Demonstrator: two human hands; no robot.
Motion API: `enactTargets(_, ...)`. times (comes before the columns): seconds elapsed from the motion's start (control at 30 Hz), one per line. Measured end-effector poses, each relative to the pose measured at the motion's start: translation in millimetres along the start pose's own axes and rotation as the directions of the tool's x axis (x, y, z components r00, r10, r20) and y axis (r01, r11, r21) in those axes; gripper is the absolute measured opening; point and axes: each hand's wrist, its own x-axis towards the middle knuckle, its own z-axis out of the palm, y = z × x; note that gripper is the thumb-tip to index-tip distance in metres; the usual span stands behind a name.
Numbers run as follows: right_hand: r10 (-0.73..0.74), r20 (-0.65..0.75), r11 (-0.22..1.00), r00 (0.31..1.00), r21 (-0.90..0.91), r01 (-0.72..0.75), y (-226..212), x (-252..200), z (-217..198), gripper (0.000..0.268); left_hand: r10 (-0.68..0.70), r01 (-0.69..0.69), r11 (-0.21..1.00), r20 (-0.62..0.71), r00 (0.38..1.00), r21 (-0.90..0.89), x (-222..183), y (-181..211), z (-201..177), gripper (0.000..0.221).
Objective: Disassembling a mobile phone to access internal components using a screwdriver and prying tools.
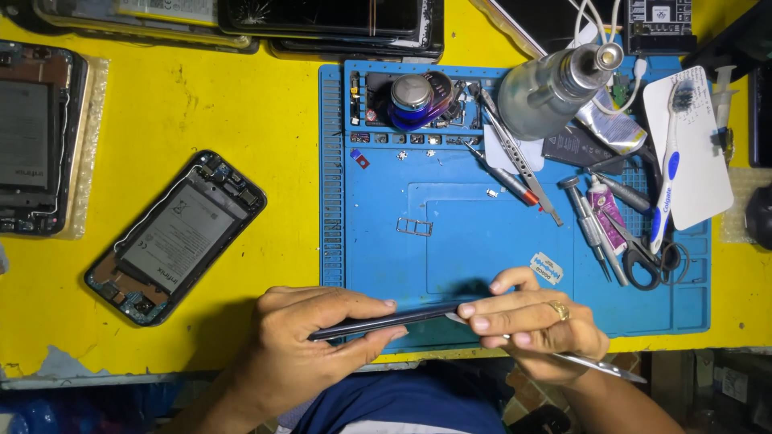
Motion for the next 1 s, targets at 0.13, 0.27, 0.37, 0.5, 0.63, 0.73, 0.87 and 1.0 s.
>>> enactTargets(0.13,-0.021,0.031,0.999,0.999,-0.042,0.022,-6.3,4.7,1.9,0.032,0.015,-0.015,1.000,0.015,1.000,0.003,-0.8,-0.5,0.6,0.025)
enactTargets(0.27,-0.041,0.160,0.997,0.986,-0.061,0.051,-8.0,7.3,-2.1,0.048,0.067,-0.068,0.998,0.008,0.998,0.012,-1.0,0.1,3.1,0.024)
enactTargets(0.37,0.068,0.059,0.997,0.996,-0.050,-0.065,-16.5,13.8,14.2,0.003,0.066,-0.066,0.997,-0.007,0.998,0.041,-0.9,1.9,4.1,0.023)
enactTargets(0.5,-0.139,0.189,0.944,0.972,-0.273,0.188,-12.6,21.1,14.0,0.044,0.043,-0.041,0.997,-0.036,0.998,0.060,-1.5,5.1,4.3,0.025)
enactTargets(0.63,-0.230,0.286,0.904,0.930,-0.292,0.314,-16.2,22.0,10.3,0.020,0.041,-0.037,0.996,-0.046,0.998,0.079,-0.4,8.1,5.4,0.022)
enactTargets(0.73,-0.183,0.373,0.897,0.909,-0.315,0.310,-20.6,21.5,7.1,0.018,0.022,-0.018,0.996,-0.049,0.999,0.087,-0.9,8.7,5.9,0.021)
enactTargets(0.87,-0.281,0.227,0.883,0.932,-0.319,0.344,-10.1,27.1,19.4,0.032,0.043,-0.037,0.993,-0.054,0.998,0.111,-0.4,9.4,6.4,0.021)
enactTargets(1.0,-0.122,0.151,0.956,0.981,-0.249,0.157,-13.4,19.1,15.9,0.042,0.075,-0.070,0.993,-0.051,0.996,0.093,-0.6,8.9,8.8,0.022)
